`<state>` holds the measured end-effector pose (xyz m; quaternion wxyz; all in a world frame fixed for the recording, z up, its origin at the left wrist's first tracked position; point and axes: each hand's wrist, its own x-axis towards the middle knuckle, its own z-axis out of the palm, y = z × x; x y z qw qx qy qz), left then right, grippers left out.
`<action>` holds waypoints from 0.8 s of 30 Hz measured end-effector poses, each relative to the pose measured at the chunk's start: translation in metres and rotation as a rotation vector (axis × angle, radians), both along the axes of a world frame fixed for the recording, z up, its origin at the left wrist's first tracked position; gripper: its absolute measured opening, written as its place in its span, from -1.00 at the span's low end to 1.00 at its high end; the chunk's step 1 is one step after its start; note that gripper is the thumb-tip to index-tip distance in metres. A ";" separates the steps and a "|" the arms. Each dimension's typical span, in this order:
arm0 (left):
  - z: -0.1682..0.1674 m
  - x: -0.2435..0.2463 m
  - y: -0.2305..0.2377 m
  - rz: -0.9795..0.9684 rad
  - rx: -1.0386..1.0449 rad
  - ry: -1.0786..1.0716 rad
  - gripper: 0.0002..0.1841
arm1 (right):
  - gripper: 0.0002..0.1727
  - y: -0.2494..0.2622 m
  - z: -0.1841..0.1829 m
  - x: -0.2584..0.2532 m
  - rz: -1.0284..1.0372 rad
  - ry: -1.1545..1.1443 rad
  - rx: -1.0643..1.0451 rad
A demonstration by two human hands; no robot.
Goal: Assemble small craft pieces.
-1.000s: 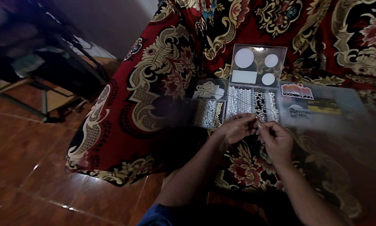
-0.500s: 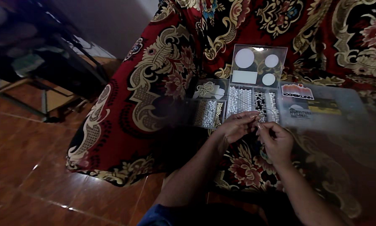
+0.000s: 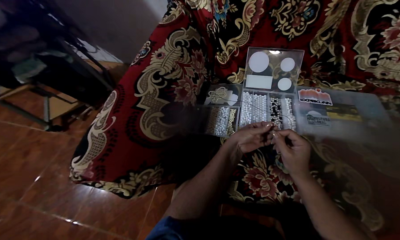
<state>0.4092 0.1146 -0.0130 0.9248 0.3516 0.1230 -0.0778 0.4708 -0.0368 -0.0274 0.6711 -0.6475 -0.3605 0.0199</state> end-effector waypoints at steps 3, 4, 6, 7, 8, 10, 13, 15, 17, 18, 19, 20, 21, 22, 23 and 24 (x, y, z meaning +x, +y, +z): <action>-0.001 0.001 0.000 -0.006 -0.014 -0.009 -0.71 | -0.88 0.000 0.000 0.000 0.004 0.002 -0.002; -0.002 0.001 0.000 -0.007 -0.017 -0.009 -0.71 | -0.88 0.000 0.000 0.000 0.003 0.002 -0.004; -0.001 0.001 0.000 -0.008 -0.018 -0.008 -0.69 | -0.88 0.000 0.000 0.000 0.004 0.003 -0.005; 0.000 0.001 0.000 -0.005 -0.016 -0.005 -0.69 | -0.88 0.000 -0.001 0.000 0.003 0.004 -0.002; 0.000 0.001 -0.001 -0.001 -0.019 -0.003 -0.68 | -0.87 0.000 -0.001 0.000 0.001 0.001 -0.003; 0.000 0.001 -0.001 0.009 -0.021 0.011 -0.69 | -0.87 0.001 -0.001 0.000 -0.007 -0.008 -0.013; 0.000 0.001 -0.003 0.024 -0.024 0.037 -0.70 | -0.87 0.001 0.000 0.000 -0.019 -0.011 -0.029; -0.002 0.001 -0.003 0.026 -0.039 0.035 -0.70 | -0.87 0.001 -0.001 0.000 -0.024 -0.011 -0.028; -0.003 0.002 -0.004 0.026 -0.059 0.025 -0.71 | -0.87 0.001 -0.001 0.000 -0.022 -0.014 -0.028; -0.003 0.002 -0.004 0.032 -0.064 0.021 -0.71 | -0.87 0.001 -0.001 0.001 -0.020 -0.018 -0.030; -0.003 0.002 -0.005 0.041 -0.059 0.017 -0.72 | -0.88 0.001 -0.001 0.001 -0.022 -0.021 -0.030; -0.002 0.002 -0.005 0.048 -0.049 0.014 -0.73 | -0.88 0.001 -0.001 0.001 -0.022 -0.023 -0.028; -0.003 0.002 -0.005 0.055 -0.039 0.011 -0.73 | -0.87 0.001 -0.001 0.001 -0.020 -0.022 -0.025; -0.004 0.003 -0.004 0.059 -0.040 0.003 -0.74 | -0.87 0.001 -0.001 0.001 -0.017 -0.020 -0.021; -0.004 0.003 -0.003 0.056 -0.038 -0.009 -0.75 | -0.87 0.001 -0.001 0.001 -0.018 -0.021 -0.017; -0.004 0.003 -0.003 0.052 -0.039 -0.019 -0.76 | -0.88 0.001 -0.001 0.001 -0.019 -0.024 -0.016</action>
